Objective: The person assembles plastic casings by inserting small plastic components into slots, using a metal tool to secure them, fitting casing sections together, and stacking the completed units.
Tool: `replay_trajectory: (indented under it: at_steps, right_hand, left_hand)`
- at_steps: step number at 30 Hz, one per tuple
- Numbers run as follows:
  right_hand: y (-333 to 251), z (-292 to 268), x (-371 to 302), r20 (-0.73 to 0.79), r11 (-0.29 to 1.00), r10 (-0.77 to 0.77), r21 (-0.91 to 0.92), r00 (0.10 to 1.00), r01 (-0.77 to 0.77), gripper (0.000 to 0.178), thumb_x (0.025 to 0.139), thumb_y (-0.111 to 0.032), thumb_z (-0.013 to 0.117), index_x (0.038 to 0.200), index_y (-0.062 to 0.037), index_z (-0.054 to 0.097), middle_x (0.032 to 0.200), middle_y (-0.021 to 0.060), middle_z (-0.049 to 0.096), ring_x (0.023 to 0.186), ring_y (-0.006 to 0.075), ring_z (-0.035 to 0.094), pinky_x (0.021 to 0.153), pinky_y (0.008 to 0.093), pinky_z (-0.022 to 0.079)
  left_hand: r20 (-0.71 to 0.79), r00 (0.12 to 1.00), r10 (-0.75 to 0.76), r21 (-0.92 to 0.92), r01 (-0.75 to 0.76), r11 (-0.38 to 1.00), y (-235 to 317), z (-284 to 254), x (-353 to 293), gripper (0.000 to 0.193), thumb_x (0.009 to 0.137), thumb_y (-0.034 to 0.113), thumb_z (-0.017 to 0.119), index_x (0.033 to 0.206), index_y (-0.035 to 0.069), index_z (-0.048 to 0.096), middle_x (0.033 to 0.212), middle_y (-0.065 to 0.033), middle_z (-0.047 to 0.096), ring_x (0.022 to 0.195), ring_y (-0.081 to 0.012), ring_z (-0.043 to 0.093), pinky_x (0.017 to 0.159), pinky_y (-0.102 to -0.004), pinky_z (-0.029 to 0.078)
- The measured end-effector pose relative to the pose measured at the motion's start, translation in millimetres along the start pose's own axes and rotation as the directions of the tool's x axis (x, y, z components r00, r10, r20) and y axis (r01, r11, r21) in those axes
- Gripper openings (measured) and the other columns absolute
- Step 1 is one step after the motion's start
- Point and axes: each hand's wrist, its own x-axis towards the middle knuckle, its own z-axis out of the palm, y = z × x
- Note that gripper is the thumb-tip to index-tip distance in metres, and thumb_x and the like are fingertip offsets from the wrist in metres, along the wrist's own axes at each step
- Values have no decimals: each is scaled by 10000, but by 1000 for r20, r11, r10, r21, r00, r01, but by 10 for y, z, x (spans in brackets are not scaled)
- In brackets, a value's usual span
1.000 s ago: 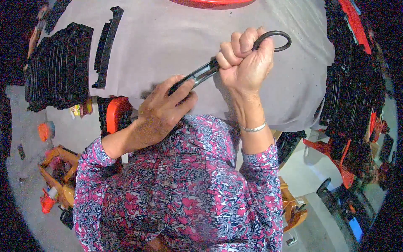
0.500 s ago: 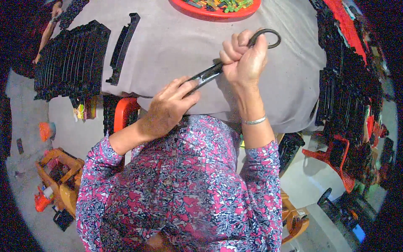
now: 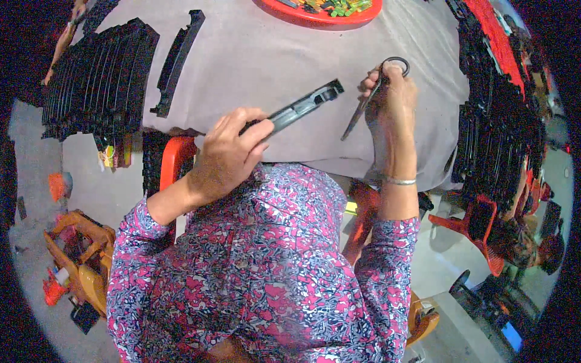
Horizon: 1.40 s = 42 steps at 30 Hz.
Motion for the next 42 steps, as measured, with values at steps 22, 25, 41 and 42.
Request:
replay_trajectory:
  at_steps: [22,25,41,42]
  right_hand:
    - [143,684,-1021,408,452,-27,-809,913,375,427,751,-260,779,992,45,601,661,166,624,602,230,637,586,373,503]
    - [213,651,-1006,381,648,-33,-696,924,310,324,753,-178,772,891,16,553,594,32,538,560,86,495,527,281,445]
    - [321,1490,-529,679,687,-303,-332,669,647,513,818,-69,691,1297,-11,514,867,103,675,704,157,641,639,308,520]
    - [321,1475,-522,714,624,-298,-356,633,695,480,825,-70,688,1275,-10,529,863,105,673,699,161,641,647,310,522]
  left_hand:
    - [-137,990,17,-28,-21,999,-164,171,-92,545,662,62,741,1179,16,576,1008,-158,541,967,-358,554,808,-451,443]
    - [-173,985,20,6,-20,1000,-143,182,-108,564,666,74,741,1195,9,559,1021,-159,534,970,-360,546,813,-452,443]
    - [-433,891,-141,224,258,940,-585,-355,3,541,734,79,704,1241,7,529,984,-117,514,943,-305,514,824,-424,380]
    - [-447,884,-138,246,270,931,-605,-367,5,538,736,85,703,1238,3,529,985,-117,514,942,-303,514,840,-431,372]
